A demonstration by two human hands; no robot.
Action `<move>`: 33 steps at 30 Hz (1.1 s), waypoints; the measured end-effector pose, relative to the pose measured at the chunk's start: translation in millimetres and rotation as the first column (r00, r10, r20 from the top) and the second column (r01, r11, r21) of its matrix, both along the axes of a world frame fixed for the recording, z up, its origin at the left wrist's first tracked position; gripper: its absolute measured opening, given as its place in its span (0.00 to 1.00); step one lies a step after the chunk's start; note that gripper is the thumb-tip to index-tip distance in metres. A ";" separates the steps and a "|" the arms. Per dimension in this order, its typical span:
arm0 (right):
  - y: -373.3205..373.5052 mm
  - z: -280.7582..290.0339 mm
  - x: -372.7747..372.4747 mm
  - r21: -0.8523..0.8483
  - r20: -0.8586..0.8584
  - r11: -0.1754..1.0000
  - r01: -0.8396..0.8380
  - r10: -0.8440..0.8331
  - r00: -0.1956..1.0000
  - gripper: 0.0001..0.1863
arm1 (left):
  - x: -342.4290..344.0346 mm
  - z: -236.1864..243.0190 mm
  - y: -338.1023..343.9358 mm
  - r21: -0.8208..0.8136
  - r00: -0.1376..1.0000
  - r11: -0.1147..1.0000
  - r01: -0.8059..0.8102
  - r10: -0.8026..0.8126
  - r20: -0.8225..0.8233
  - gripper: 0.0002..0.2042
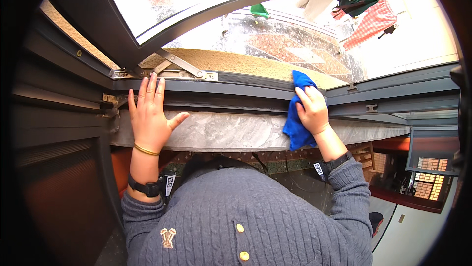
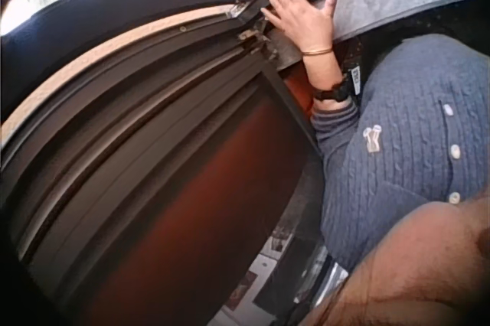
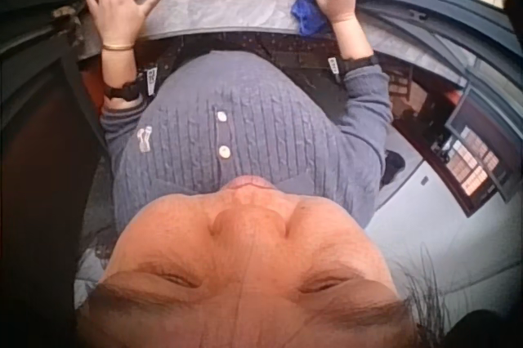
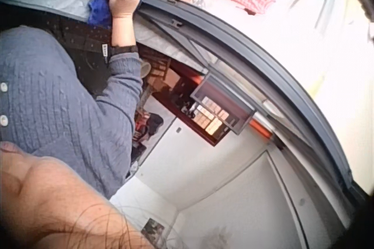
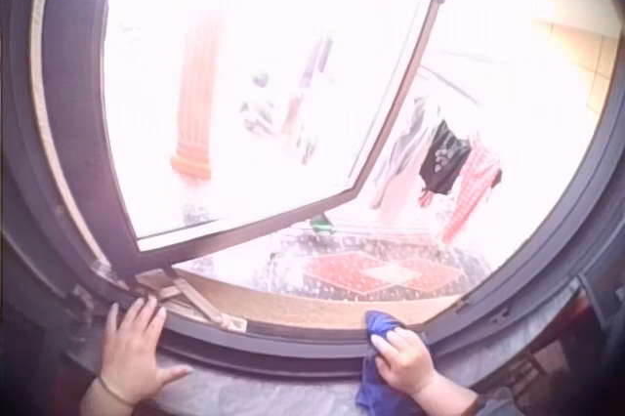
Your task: The person wipes the window frame and sill with a blue cloth, repeatedly dipping the cloth into a bucket of water to rewet it. They also remove a strip of tape from the frame and place it on a nearby chair. The task is performed in a room with a tiled floor and visible furniture.
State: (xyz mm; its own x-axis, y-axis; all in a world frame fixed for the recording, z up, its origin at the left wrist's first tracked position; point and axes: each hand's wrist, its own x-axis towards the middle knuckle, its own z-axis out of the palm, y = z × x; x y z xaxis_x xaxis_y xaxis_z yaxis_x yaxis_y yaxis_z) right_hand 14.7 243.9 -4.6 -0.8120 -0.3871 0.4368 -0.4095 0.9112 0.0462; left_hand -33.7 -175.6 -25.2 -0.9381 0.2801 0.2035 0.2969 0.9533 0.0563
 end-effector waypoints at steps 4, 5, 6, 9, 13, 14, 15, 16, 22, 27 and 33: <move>-24.9 -11.7 -8.2 -0.137 -0.041 0.987 -0.083 0.078 0.996 0.19 | -6.0 -0.5 -3.8 0.035 0.998 0.998 0.046 -0.047 0.031 0.46; -46.1 -12.9 -16.1 -0.156 0.015 0.980 -0.121 0.125 0.992 0.16 | -6.7 -0.3 -4.1 0.041 0.998 0.997 0.063 -0.062 -0.007 0.46; -74.6 -14.4 -27.2 -0.153 0.034 0.971 -0.184 0.192 0.981 0.16 | -6.7 -0.2 -3.3 0.044 0.997 0.997 0.071 -0.069 -0.041 0.45; -166.2 -13.1 -51.9 -0.314 0.054 0.893 -0.321 0.355 0.933 0.16 | -7.9 1.3 -0.6 0.032 0.997 0.998 0.062 -0.061 -0.041 0.44; -189.9 -17.9 -56.8 -0.147 -0.080 0.929 -0.339 0.330 0.940 0.17 | -8.4 2.9 -1.2 0.016 1.000 1.000 0.022 -0.022 0.016 0.40; -167.1 -18.1 -52.5 -0.170 -0.065 0.924 -0.342 0.336 0.940 0.18 | -7.8 3.0 -2.4 0.024 1.000 0.999 0.029 -0.029 0.006 0.38; -140.9 -18.3 -44.1 -0.179 -0.013 0.945 -0.273 0.275 0.961 0.16 | -8.1 2.6 -3.4 0.040 0.999 0.998 0.041 -0.041 0.004 0.37; -115.1 -19.9 -35.6 -0.189 -0.031 0.961 -0.203 0.201 0.979 0.15 | -7.8 2.0 -4.5 0.053 0.999 0.998 0.036 -0.036 0.012 0.36; 27.1 1.4 24.3 0.004 -0.049 0.993 0.121 -0.120 0.992 0.14 | -8.1 -3.0 -5.8 0.105 0.999 0.994 0.038 -0.039 0.009 0.35; -18.4 -4.6 17.5 -0.075 -0.125 0.995 0.067 -0.076 0.989 0.14 | -6.9 -5.9 -2.4 0.107 0.999 0.994 0.037 -0.038 0.005 0.34; -136.2 -27.2 -26.3 -0.203 -0.041 0.960 -0.194 0.189 0.981 0.15 | -9.2 -3.2 -2.5 0.110 1.000 0.994 0.023 -0.024 0.011 0.33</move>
